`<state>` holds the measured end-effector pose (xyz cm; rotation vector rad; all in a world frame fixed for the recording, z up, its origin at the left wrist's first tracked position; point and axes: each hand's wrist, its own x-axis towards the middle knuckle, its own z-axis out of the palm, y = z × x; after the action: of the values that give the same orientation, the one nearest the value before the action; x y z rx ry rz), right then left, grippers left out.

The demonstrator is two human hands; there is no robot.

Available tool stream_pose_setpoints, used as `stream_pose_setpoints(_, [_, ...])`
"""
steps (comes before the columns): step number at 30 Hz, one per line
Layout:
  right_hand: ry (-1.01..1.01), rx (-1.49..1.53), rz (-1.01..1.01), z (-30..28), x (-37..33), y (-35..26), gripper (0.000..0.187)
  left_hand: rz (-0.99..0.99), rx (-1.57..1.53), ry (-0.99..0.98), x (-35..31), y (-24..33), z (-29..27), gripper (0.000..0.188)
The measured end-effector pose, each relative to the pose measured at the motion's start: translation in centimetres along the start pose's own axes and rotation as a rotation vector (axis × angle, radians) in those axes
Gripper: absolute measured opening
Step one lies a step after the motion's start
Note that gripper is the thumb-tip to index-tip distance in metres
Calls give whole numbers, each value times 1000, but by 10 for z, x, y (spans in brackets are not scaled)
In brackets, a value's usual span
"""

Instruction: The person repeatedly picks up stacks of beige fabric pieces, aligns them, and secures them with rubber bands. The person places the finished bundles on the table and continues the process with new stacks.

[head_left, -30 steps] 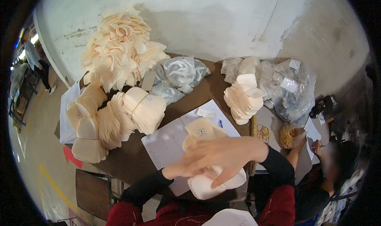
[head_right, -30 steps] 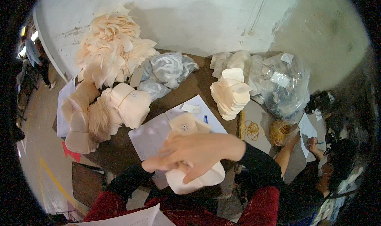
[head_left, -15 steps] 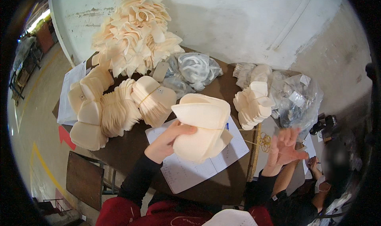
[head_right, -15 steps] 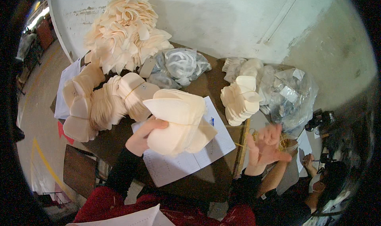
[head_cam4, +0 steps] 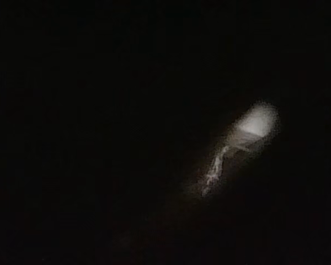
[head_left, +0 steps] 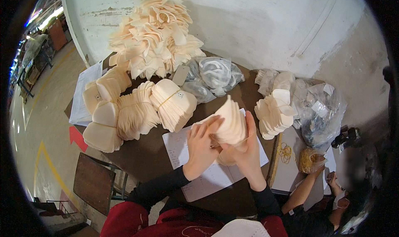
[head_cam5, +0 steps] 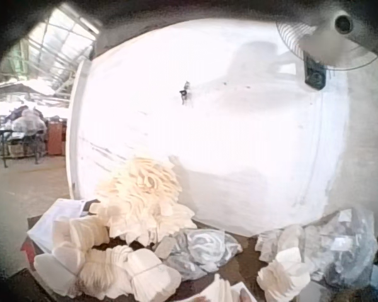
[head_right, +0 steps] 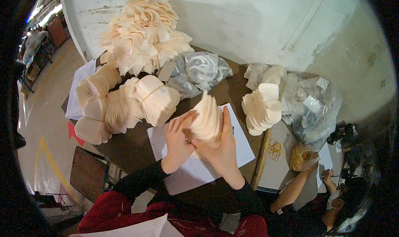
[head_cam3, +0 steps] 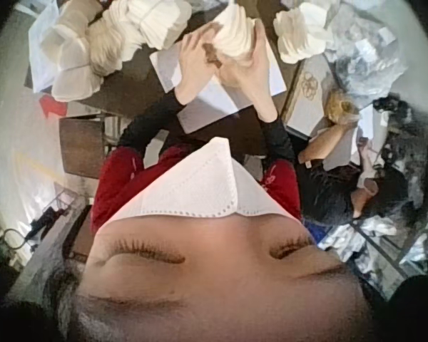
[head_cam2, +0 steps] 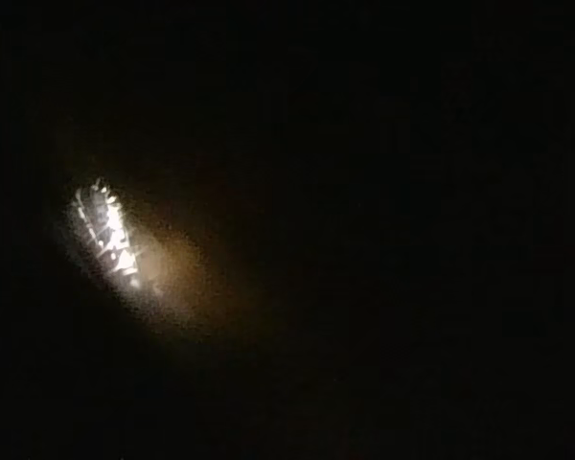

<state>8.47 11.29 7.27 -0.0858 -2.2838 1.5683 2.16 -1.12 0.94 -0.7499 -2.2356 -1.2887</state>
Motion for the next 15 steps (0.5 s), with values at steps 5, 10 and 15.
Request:
stream_pose_setpoints(5, [-9,154,90,-27,32,32,76,359,50,-134,0,-7,-1,57])
stream_pose_setpoints(10, [-209,216,313,-52,46,17,59,614,74,-187,2,-16,-1,46])
stream_pose_setpoints(15, [-152,149,383,-65,48,24,36,641,-49,-312,4,-9,-5,39])
